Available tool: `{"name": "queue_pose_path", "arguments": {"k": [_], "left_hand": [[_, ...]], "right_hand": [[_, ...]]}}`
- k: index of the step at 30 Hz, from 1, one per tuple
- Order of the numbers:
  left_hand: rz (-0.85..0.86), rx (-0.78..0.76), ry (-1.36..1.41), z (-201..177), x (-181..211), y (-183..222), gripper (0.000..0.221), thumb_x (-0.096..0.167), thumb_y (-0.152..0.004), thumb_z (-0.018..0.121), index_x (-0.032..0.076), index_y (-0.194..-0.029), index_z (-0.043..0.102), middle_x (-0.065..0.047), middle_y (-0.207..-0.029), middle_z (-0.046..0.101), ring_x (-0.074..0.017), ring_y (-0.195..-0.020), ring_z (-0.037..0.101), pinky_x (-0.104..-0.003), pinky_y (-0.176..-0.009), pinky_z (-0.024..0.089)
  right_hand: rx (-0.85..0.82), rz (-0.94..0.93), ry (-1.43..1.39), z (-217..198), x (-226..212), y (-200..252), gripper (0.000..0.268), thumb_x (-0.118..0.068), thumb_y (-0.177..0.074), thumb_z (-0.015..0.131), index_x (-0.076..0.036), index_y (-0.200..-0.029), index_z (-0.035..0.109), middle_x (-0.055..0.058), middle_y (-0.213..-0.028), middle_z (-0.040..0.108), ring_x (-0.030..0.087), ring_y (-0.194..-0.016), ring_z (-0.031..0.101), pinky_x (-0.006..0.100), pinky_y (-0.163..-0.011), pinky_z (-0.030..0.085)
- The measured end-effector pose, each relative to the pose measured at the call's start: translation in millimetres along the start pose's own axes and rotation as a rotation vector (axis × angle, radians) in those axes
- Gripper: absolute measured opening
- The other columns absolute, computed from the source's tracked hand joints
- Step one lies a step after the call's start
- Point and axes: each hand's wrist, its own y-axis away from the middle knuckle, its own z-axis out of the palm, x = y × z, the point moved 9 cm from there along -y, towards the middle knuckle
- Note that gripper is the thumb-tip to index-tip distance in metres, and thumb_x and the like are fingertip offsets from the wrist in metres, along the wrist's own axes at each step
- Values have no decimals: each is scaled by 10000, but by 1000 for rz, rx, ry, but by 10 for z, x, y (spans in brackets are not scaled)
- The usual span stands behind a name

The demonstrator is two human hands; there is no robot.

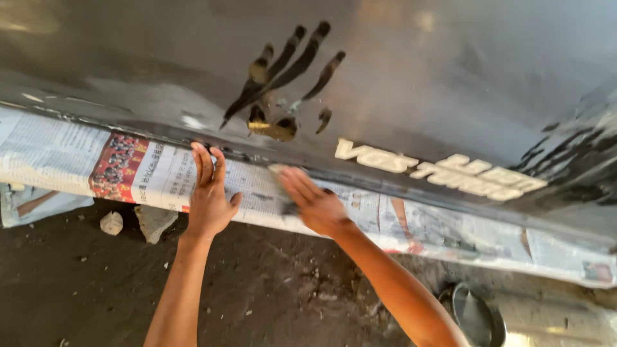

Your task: Sanding the lower portion of a black car door using a sanding block.

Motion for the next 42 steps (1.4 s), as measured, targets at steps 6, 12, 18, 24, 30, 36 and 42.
{"name": "queue_pose_path", "arguments": {"k": [6, 12, 18, 24, 30, 36, 42], "left_hand": [[-59, -58, -32, -114, -7, 61, 1268, 161, -751, 874, 150, -1634, -35, -254, -1688, -103, -426, -1589, 71, -419, -1086, 497], [-19, -61, -7, -12, -2, 52, 1278, 140, -747, 884, 154, -1651, -19, -262, -1690, -104, -438, -1574, 89, -437, -1148, 462], [-109, -98, -81, 62, -31, 74, 1230, 110, -789, 838, 54, -1628, -60, -326, -1663, -124, -471, -1579, 41, -410, -1159, 438], [11, -16, -163, 31, 2, 85, 1222, 146, -826, 834, 42, -1638, -73, -341, -1652, -120, -488, -1563, -5, -475, -1277, 290], [-15, -26, -130, 6, -7, 71, 1171, 131, -830, 816, 45, -1640, -26, -347, -1660, -79, -513, -1565, 28, -447, -1253, 314], [31, 46, -169, -59, 77, 132, 1113, 25, -834, 755, 36, -1663, 13, -324, -1693, -39, -486, -1594, 89, -451, -1260, 356], [15, 67, -86, 49, 51, 63, 1116, -1, -824, 755, 51, -1651, 8, -343, -1674, -50, -532, -1562, 116, -444, -1171, 415]], "right_hand": [[24, -120, 195, 100, 145, 232, 861, 34, -926, 417, -155, -1675, 37, 38, -1759, 6, 185, -1611, 82, 182, -701, 578], [496, -141, 58, 362, 571, 979, 817, -35, -1011, 486, -176, -1718, 102, -21, -1794, 63, 143, -1631, 211, 336, -1000, 621], [93, -51, -6, -277, -357, -174, 824, -13, -891, 447, -109, -1642, 121, 72, -1707, 82, 228, -1559, 236, 255, -612, 597], [63, 81, 108, 696, 982, 1228, 769, -61, -857, 462, -78, -1591, 234, 83, -1691, 119, 228, -1564, 185, 314, -942, 553], [267, -25, -38, -44, -39, 89, 869, 117, -851, 386, -107, -1651, 131, 73, -1742, 58, 213, -1615, 128, 299, -828, 544], [105, -31, 164, 53, 80, 299, 955, 175, -803, 414, -155, -1664, 164, 30, -1732, 59, 185, -1589, 183, 153, -518, 513], [383, 44, 22, 326, 856, 1144, 909, -2, -777, 558, -91, -1618, 225, 55, -1715, 133, 219, -1558, 221, 275, -578, 547]]}}
